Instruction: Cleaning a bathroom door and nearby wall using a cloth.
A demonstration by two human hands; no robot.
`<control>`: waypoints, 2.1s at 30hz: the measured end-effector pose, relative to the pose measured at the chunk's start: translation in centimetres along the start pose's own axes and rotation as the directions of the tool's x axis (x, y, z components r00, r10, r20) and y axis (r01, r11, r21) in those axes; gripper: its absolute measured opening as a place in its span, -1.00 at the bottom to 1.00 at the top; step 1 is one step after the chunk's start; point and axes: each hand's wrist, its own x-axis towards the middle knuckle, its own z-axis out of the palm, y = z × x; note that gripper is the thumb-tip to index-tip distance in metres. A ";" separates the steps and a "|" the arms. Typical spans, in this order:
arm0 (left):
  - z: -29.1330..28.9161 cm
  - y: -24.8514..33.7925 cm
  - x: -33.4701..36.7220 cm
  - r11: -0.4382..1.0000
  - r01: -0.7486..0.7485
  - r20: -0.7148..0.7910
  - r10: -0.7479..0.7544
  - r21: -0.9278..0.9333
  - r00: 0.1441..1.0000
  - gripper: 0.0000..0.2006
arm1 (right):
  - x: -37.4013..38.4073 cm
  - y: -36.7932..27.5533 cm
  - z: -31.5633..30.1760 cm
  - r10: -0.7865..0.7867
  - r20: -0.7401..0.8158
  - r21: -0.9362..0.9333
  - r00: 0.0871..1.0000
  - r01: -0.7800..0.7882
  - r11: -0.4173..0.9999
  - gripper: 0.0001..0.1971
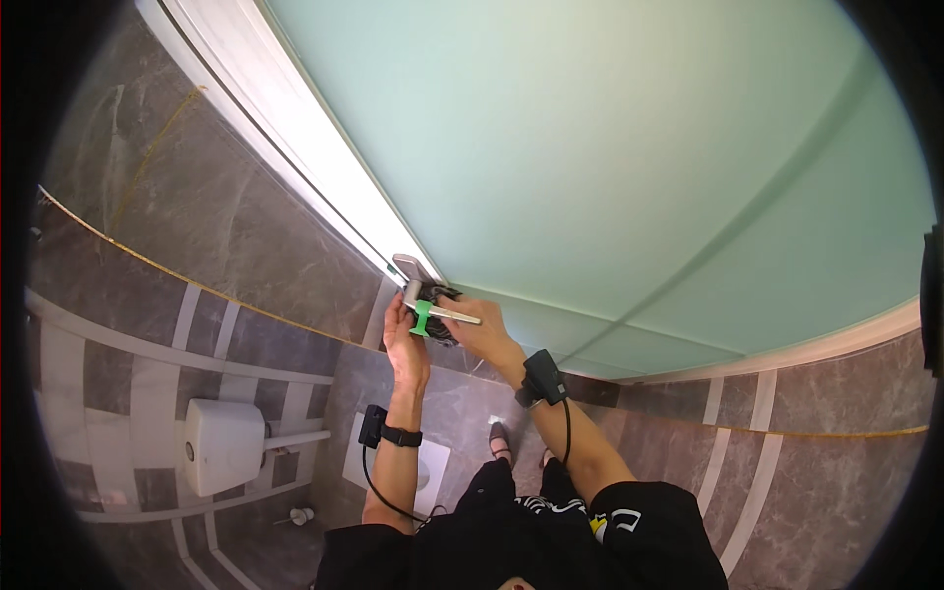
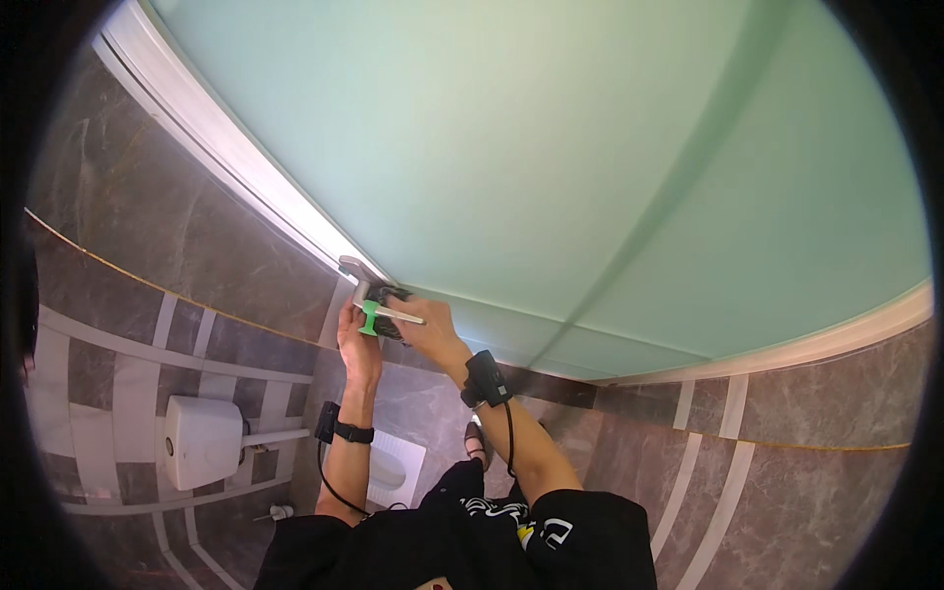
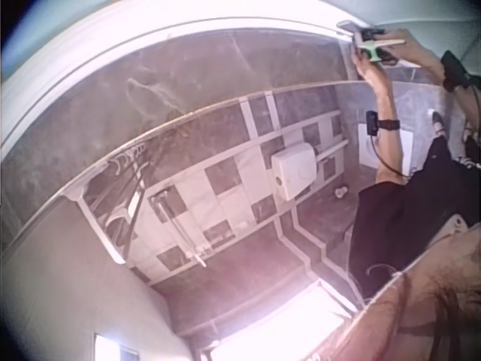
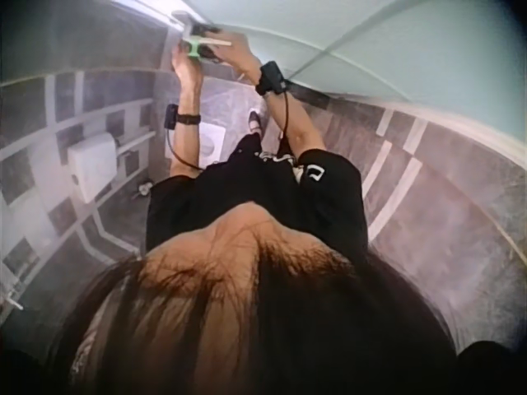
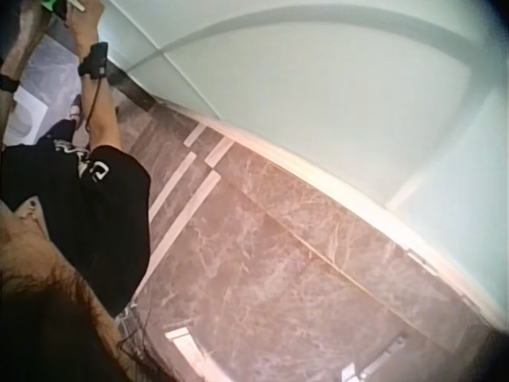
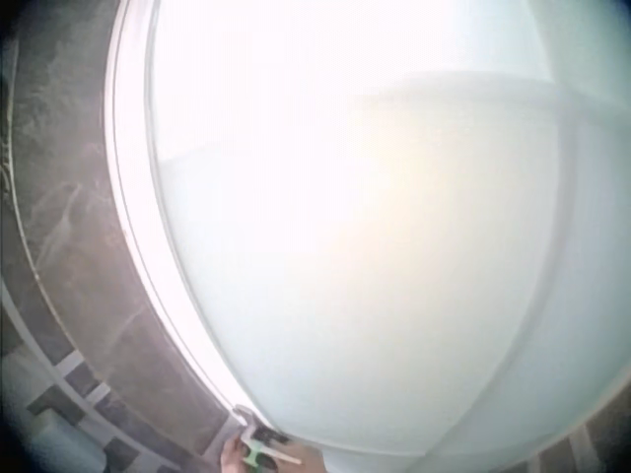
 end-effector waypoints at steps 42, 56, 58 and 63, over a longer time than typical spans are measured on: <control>0.4 0.9 -1.6 0.999 -0.011 0.027 0.010 0.034 1.000 -0.56 | -4.5 6.7 4.7 0.278 -0.166 0.064 0.946 -0.271 0.961 -0.80; 0.0 -1.6 -0.7 0.991 0.017 -0.028 -0.013 0.132 1.000 -0.59 | -3.5 6.7 8.2 0.105 -0.299 0.287 0.948 -0.016 0.958 -0.85; -0.6 -2.8 -1.3 0.979 0.106 -0.046 -0.100 0.174 0.994 -0.60 | -4.8 7.6 9.5 0.224 -0.323 0.398 0.920 -0.083 0.914 -0.83; -3.1 -2.2 -1.2 0.999 0.013 -0.048 -0.011 0.042 0.999 -0.60 | -4.8 6.0 6.2 0.160 -0.277 0.245 0.947 -0.092 0.965 -0.75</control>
